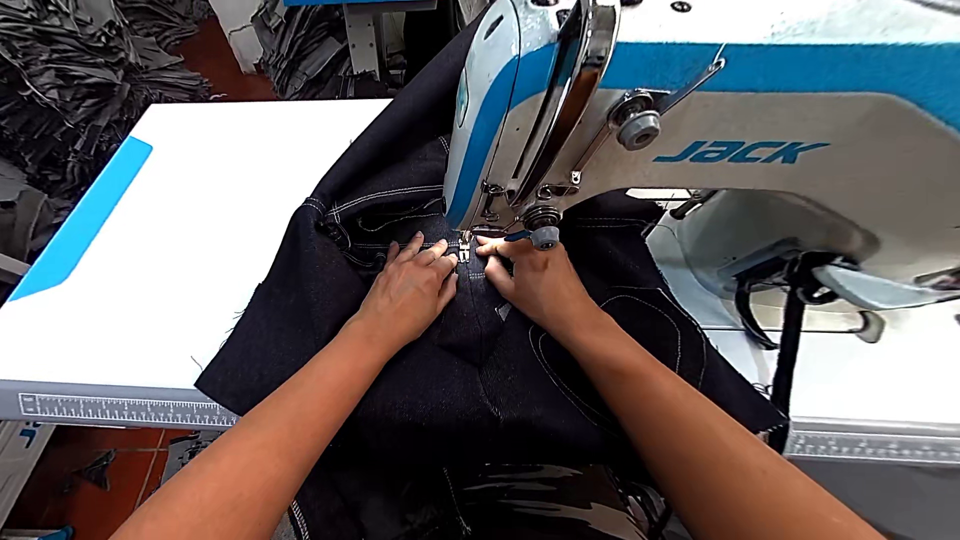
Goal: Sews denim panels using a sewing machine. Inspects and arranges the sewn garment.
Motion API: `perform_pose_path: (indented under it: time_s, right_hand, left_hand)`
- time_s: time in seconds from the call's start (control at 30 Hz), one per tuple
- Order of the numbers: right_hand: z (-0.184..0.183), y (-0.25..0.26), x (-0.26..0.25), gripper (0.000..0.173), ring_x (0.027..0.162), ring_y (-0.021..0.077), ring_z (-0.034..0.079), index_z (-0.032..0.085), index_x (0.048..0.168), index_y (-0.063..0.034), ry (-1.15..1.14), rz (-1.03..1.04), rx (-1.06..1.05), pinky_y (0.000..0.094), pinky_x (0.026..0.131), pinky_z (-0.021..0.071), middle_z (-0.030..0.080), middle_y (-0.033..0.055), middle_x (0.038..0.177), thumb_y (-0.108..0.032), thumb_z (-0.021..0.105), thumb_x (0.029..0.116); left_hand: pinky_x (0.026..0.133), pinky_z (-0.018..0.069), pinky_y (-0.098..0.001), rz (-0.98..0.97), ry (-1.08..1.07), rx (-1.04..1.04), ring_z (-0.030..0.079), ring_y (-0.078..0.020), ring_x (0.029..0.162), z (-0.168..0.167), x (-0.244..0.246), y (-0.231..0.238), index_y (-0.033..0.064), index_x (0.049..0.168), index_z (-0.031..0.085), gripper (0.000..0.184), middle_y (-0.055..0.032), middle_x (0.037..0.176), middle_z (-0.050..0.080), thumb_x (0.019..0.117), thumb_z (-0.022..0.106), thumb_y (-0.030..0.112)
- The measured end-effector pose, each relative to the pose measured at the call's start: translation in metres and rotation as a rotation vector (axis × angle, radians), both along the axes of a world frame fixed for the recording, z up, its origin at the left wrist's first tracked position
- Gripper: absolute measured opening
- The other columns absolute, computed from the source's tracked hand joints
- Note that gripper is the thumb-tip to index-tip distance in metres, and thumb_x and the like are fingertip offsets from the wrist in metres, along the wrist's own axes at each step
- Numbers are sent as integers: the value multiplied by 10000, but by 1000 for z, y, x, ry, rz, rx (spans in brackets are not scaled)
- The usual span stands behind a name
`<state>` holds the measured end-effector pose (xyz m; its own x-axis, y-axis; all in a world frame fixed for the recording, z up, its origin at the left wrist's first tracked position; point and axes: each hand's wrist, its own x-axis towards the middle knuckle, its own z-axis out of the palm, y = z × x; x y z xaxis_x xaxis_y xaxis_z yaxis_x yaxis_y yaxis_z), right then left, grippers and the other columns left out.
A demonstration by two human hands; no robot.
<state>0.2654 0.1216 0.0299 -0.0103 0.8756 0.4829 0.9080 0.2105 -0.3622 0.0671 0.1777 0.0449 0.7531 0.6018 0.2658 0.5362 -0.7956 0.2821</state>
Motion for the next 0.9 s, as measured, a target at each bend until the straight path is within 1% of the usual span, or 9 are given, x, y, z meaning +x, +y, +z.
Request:
perform_pose_path:
  time_s: [0.13, 0.33, 0.43, 0.47, 0.53, 0.63, 0.7, 0.77, 0.9]
  right_hand:
    - [4, 14, 3, 244, 925, 404, 724, 745, 1020, 19, 7, -76, -54, 576, 805, 553, 732, 228, 944, -152, 573, 982]
    - [1, 32, 11, 299, 1103, 392, 678, 692, 1126, 47, 47, -82, -72, 550, 961, 512, 703, 260, 1106, -206, 620, 986]
    - [18, 5, 13, 205, 1024, 405, 703, 705, 1043, 51, -78, 25, 53, 548, 900, 552, 713, 253, 1031, -122, 623, 971]
    - [29, -14, 16, 171, 976, 419, 701, 709, 984, 46, -125, 6, 106, 560, 844, 557, 703, 252, 987, -108, 638, 961]
    - [43, -60, 34, 319, 1134, 493, 628, 688, 1175, 44, -144, -168, 110, 634, 947, 502, 652, 309, 1190, -209, 627, 990]
    - [38, -106, 60, 837, 1238, 499, 540, 443, 1452, 59, 270, -440, -114, 701, 989, 420, 539, 331, 1359, -461, 759, 877]
    - [43, -116, 53, 626, 941, 271, 692, 590, 1324, -69, 636, -472, -269, 538, 799, 565, 702, 153, 1078, -337, 855, 825]
    - [50, -128, 41, 269, 678, 151, 720, 700, 1018, -88, 720, -342, -373, 386, 619, 625, 737, 43, 789, -204, 847, 824]
    - [37, -187, 61, 271, 638, 215, 657, 700, 850, -62, 246, -223, -436, 511, 576, 506, 639, 49, 665, -331, 666, 830]
  left_hand:
    - [1160, 356, -625, -10, 8, -20, 515, -393, 1404, 3, 7, 20, 45, 1274, 716, 339, -156, 1399, 648, 1060, 514, 212]
    - [1146, 386, -587, -73, -31, -16, 594, -392, 1314, 11, 13, 39, -34, 1152, 729, 287, -200, 1283, 697, 1040, 541, 153]
    - [1117, 476, -480, -115, -207, 54, 649, -349, 1250, 22, -9, 31, -18, 1064, 761, 189, -184, 1190, 734, 984, 610, 61]
    - [1135, 465, -469, -74, -246, 123, 619, -336, 1298, 30, -25, 27, 10, 1095, 766, 201, -161, 1237, 725, 985, 613, 78]
    - [1171, 414, -499, 128, -279, 192, 539, -353, 1384, 53, -61, 26, 12, 1243, 713, 304, -168, 1351, 671, 993, 628, 162]
    - [1162, 340, -613, 478, -361, -256, 399, -434, 1451, 71, -96, 48, -26, 1577, 286, 960, -288, 1555, 416, 880, 795, 392]
    - [1056, 467, -610, 554, -403, -546, 554, -421, 1298, 61, -93, 62, 25, 1619, 150, 1147, -296, 1446, 520, 799, 875, 368]
    - [1011, 471, -677, 552, -265, -602, 604, -478, 1196, 57, -89, 59, -25, 1539, 325, 1044, -338, 1296, 597, 758, 917, 335]
    - [863, 514, -684, 551, 160, -470, 677, -443, 970, 77, -124, -21, -50, 1186, 636, 511, -266, 984, 689, 843, 863, 252]
